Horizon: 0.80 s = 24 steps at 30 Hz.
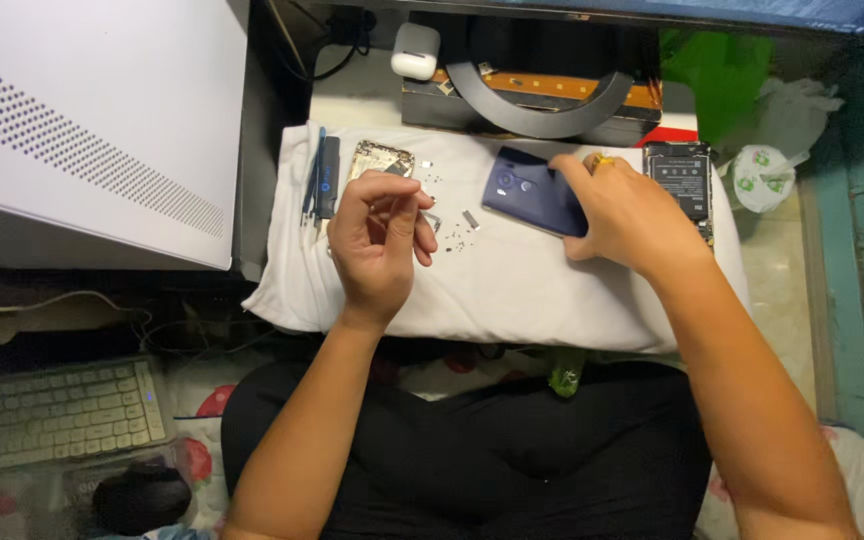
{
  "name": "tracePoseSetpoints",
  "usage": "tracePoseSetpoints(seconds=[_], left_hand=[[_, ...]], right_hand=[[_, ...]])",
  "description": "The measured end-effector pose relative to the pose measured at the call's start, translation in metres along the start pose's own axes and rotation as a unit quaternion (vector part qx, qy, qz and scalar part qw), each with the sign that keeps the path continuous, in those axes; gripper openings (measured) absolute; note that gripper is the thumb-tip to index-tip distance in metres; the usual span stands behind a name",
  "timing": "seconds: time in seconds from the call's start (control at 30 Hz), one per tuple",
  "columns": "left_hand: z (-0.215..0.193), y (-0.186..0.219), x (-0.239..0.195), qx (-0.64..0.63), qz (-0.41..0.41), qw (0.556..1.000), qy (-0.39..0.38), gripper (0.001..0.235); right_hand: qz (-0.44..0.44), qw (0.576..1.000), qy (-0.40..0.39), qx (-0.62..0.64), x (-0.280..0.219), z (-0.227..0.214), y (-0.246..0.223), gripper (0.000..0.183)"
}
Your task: The person is repairing a disassembled smartphone by using a screwdriver to remove and reattach small components inside the phone's chassis. They carefully manipulate tiny screws and parts, working on the internal assembly of the device.
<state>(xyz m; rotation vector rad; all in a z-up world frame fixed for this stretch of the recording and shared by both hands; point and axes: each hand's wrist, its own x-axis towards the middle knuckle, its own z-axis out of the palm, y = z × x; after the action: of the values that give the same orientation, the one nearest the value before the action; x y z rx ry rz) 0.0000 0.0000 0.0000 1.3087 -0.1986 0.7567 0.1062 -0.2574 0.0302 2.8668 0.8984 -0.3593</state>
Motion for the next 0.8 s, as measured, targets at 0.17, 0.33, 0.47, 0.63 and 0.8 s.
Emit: tracePoseSetpoints(seconds=[0.17, 0.33, 0.47, 0.63, 0.8], left_hand=[[0.000, 0.006, -0.001, 0.014, -0.029, 0.999, -0.003, 0.006], [0.002, 0.007, -0.006, 0.020, -0.056, 0.998, -0.009, 0.005], [0.003, 0.008, -0.006, 0.024, -0.055, 0.998, -0.020, 0.005], [-0.001, 0.003, -0.006, 0.019, -0.068, 0.998, -0.002, 0.006], [-0.002, 0.007, -0.003, 0.029, -0.066, 0.997, -0.028, 0.007]], right_hand=[[0.007, 0.998, -0.035, 0.046, -0.022, -0.033, -0.004, 0.088], [-0.076, 0.991, 0.078, 0.078, -0.024, -0.051, 0.020, 0.088], [-0.012, 0.993, 0.034, 0.110, 0.004, -0.089, 0.014, 0.080], [-0.036, 0.991, 0.032, 0.124, 0.041, -0.086, 0.025, 0.079], [-0.025, 0.989, 0.019, 0.148, 0.054, -0.081, 0.031, 0.078]])
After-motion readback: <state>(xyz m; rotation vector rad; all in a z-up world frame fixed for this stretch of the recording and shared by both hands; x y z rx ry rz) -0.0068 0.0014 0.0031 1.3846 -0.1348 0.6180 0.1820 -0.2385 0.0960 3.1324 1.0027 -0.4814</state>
